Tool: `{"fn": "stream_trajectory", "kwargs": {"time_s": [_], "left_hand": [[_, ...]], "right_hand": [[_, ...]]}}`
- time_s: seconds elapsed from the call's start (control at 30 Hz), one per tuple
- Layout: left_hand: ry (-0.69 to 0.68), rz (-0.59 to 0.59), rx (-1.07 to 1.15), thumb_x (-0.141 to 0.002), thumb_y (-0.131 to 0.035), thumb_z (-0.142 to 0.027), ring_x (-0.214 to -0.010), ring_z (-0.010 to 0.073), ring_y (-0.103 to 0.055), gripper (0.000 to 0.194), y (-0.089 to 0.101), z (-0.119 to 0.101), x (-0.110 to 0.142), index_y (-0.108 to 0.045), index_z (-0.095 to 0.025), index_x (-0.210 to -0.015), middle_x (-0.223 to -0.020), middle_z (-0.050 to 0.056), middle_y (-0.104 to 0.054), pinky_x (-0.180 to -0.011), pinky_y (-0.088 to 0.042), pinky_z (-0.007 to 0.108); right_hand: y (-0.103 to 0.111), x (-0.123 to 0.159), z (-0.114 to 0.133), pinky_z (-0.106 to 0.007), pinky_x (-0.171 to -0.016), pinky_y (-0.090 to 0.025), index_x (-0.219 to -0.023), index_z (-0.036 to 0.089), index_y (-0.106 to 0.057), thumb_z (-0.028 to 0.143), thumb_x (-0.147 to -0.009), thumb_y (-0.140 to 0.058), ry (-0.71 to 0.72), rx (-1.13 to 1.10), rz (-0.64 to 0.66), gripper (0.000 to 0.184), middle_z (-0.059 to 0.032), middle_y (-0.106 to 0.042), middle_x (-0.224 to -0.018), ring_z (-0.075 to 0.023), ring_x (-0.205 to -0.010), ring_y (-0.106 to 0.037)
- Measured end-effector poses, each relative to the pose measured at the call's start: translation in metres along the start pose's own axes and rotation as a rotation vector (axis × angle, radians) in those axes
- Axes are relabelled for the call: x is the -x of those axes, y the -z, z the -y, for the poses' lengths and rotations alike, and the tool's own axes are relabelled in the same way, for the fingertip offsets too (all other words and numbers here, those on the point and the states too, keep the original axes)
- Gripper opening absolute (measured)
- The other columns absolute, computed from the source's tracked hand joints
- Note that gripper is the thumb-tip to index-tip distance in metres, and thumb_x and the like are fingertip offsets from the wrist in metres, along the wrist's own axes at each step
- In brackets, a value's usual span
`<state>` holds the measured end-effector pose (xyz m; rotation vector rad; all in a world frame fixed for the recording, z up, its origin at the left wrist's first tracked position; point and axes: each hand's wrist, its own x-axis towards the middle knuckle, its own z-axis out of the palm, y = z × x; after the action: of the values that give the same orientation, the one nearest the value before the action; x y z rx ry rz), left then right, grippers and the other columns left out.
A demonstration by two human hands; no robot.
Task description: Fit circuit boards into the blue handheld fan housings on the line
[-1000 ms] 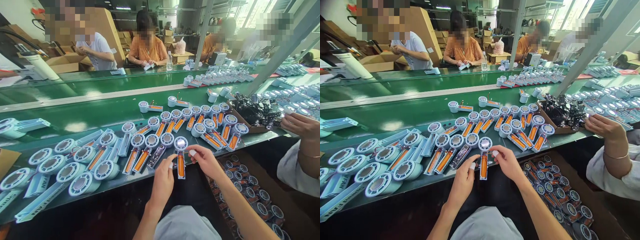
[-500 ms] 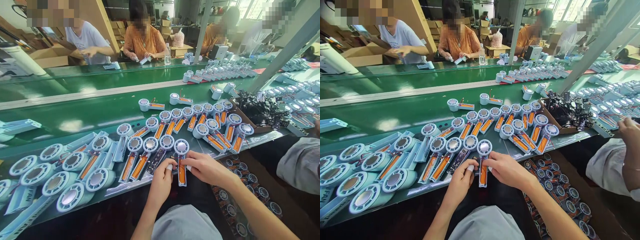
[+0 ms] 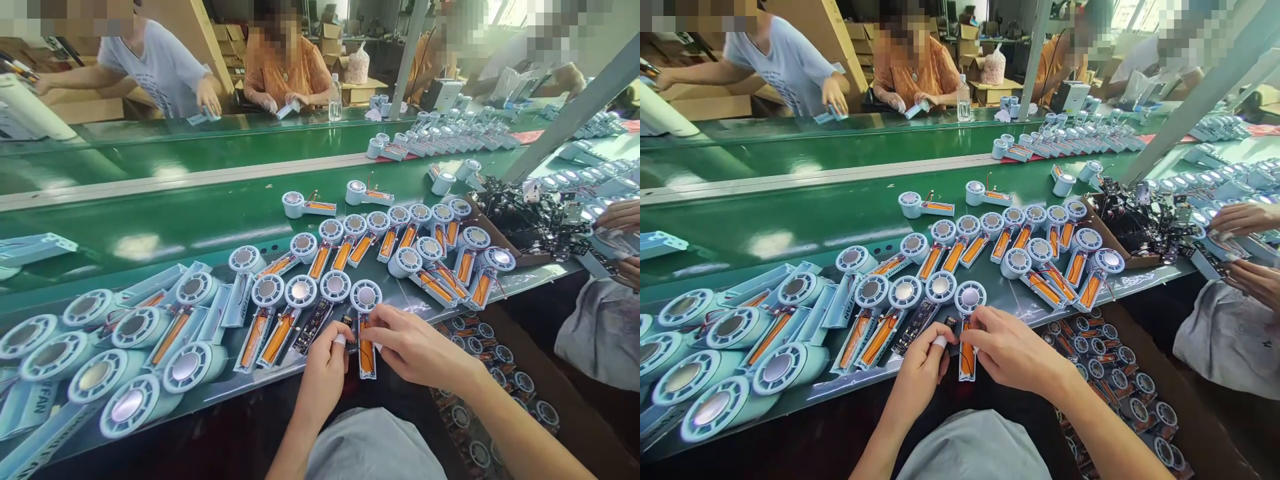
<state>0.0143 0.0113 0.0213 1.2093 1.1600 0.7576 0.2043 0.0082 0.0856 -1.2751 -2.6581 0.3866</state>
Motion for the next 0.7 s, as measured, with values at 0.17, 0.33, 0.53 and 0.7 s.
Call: {"fn": "stream_trajectory", "kwargs": {"time_s": [0.17, 0.33, 0.53, 0.7], "left_hand": [[-0.094, -0.037, -0.126, -0.091, -0.034, -0.028, -0.050, 0.0146, -0.039, 0.023, 0.002, 0.000, 0.001, -0.055, -0.023, -0.084, -0.054, -0.007, -0.040, -0.054, -0.034, 0.027], [-0.154, -0.068, -0.196, -0.090, -0.034, -0.021, -0.061, 0.0180, -0.050, 0.024, 0.005, -0.003, 0.003, -0.057, -0.022, -0.083, -0.063, -0.002, -0.050, -0.063, -0.040, 0.030], [-0.315, -0.084, -0.327, -0.090, -0.032, -0.014, -0.089, 0.0223, -0.061, 0.029, 0.006, -0.008, 0.007, -0.060, -0.022, -0.088, -0.093, 0.006, -0.063, -0.080, -0.045, 0.034], [-0.335, -0.067, -0.355, -0.091, -0.031, -0.010, -0.097, 0.0213, -0.062, 0.035, 0.003, -0.009, 0.009, -0.063, -0.023, -0.101, -0.105, 0.006, -0.064, -0.085, -0.045, 0.034]], "right_hand": [[0.007, -0.003, 0.000, -0.034, -0.072, -0.047, -0.107, 0.019, -0.060, -0.003, -0.082, -0.049, 0.060, 0.219, 0.101, 0.035, -0.0082, -0.057, -0.103, -0.0218, -0.086, -0.057], [0.007, -0.003, -0.009, -0.033, -0.073, -0.049, -0.094, 0.020, -0.061, -0.003, -0.087, -0.048, 0.101, 0.227, 0.112, 0.027, -0.0082, -0.060, -0.103, -0.0206, -0.084, -0.060], [-0.011, -0.008, -0.013, -0.030, -0.084, -0.053, -0.103, 0.024, -0.064, 0.013, -0.098, -0.050, -0.057, -0.324, -0.212, 0.018, -0.0071, -0.062, -0.112, -0.0180, -0.098, -0.064], [-0.026, -0.017, -0.004, -0.027, -0.068, -0.054, -0.097, 0.022, -0.062, 0.018, -0.096, -0.055, -0.192, -0.504, -0.436, 0.009, -0.0049, -0.067, -0.095, -0.0158, -0.077, -0.063]]}}
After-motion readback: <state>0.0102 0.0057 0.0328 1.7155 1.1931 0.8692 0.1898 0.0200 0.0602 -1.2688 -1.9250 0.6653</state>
